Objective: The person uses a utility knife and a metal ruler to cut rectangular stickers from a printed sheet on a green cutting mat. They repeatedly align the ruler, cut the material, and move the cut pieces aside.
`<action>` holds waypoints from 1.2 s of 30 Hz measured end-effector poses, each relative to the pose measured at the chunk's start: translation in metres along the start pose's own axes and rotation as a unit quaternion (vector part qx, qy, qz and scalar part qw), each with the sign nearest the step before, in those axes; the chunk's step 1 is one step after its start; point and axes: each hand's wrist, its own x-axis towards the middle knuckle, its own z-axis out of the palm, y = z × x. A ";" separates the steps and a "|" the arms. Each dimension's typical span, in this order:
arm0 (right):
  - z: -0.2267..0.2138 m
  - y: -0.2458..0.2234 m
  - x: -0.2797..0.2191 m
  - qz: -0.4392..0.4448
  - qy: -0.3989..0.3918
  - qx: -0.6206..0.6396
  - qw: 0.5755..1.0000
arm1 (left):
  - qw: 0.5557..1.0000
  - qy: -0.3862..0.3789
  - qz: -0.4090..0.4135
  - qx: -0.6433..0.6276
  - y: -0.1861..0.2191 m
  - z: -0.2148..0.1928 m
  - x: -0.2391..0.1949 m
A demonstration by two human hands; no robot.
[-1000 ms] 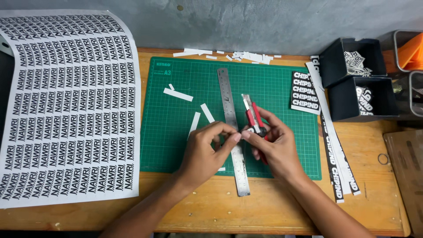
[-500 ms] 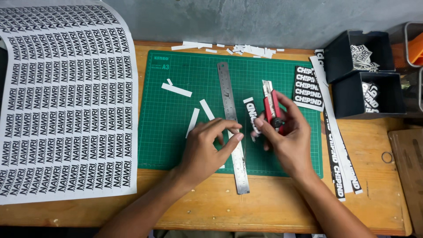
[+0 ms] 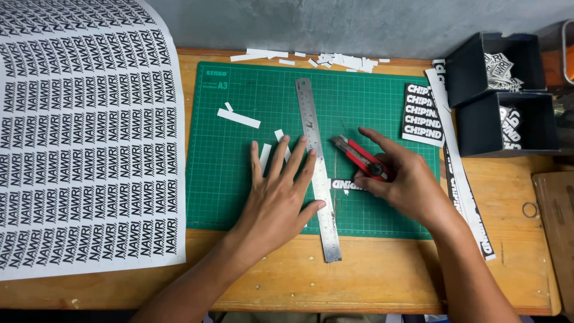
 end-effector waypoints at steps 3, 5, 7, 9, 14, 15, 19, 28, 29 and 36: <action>0.002 -0.006 -0.003 -0.013 0.001 0.011 1.000 | 1.000 0.010 0.005 0.002 0.001 0.000 0.000; 0.004 -0.009 -0.004 -0.026 0.008 0.002 1.000 | 1.000 0.008 0.006 0.008 -0.002 0.004 0.000; 0.006 -0.014 -0.006 -0.039 0.016 -0.006 0.999 | 1.000 0.005 0.009 0.014 -0.004 0.007 0.001; 0.008 -0.023 -0.008 -0.084 0.055 -0.020 0.995 | 1.000 0.005 0.019 -0.005 -0.004 0.008 0.001; 0.012 -0.017 -0.002 -0.133 0.098 -0.020 0.986 | 1.000 0.018 0.020 -0.015 -0.005 0.010 0.004; 0.013 -0.017 -0.002 -0.140 0.105 -0.023 0.984 | 0.999 0.025 0.019 -0.006 -0.004 0.011 0.005; 0.011 -0.020 -0.005 -0.132 0.099 -0.021 0.986 | 0.999 0.043 0.016 0.009 -0.001 0.010 0.003; 0.011 -0.023 -0.006 -0.132 0.095 -0.015 0.987 | 0.999 0.052 0.006 0.009 0.000 0.012 0.001; 0.011 -0.023 -0.006 -0.133 0.092 -0.017 0.987 | 0.998 0.057 0.006 0.015 0.001 0.012 0.001; 0.009 -0.015 -0.004 -0.130 0.074 -0.026 0.988 | 0.998 0.062 0.006 0.011 0.004 0.011 0.002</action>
